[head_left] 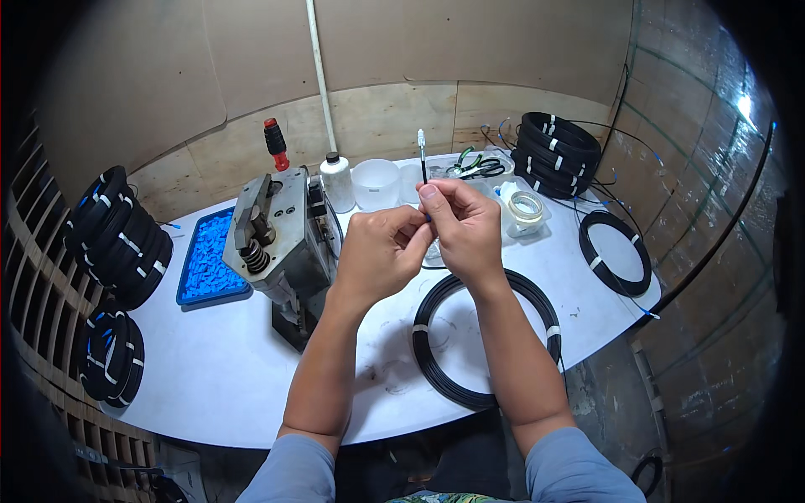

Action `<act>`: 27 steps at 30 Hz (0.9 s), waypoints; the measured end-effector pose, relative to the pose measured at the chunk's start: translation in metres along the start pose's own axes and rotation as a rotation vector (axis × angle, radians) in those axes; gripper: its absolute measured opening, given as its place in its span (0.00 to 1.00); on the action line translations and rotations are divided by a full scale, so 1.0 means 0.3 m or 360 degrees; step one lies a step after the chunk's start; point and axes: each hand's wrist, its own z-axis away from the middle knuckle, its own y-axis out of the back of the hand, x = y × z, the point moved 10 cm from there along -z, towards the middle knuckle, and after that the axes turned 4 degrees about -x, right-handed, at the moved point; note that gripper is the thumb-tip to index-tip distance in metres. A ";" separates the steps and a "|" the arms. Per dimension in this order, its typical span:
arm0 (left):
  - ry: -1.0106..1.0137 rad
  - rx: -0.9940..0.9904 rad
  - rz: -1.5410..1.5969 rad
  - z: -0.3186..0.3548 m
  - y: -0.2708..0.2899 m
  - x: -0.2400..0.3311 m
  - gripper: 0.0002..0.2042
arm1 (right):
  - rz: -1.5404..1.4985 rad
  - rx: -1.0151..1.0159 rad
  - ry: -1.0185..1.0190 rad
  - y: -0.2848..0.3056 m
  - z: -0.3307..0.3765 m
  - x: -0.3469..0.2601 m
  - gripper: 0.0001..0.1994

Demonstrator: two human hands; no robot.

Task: Manually assembling electrical connector components onto a coiled black wire using a crimping machine.

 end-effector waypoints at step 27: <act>0.0354 -0.0520 0.0078 0.028 -0.065 -0.075 0.09 | 0.0017 -0.0074 -0.0038 0.000 0.061 0.087 0.07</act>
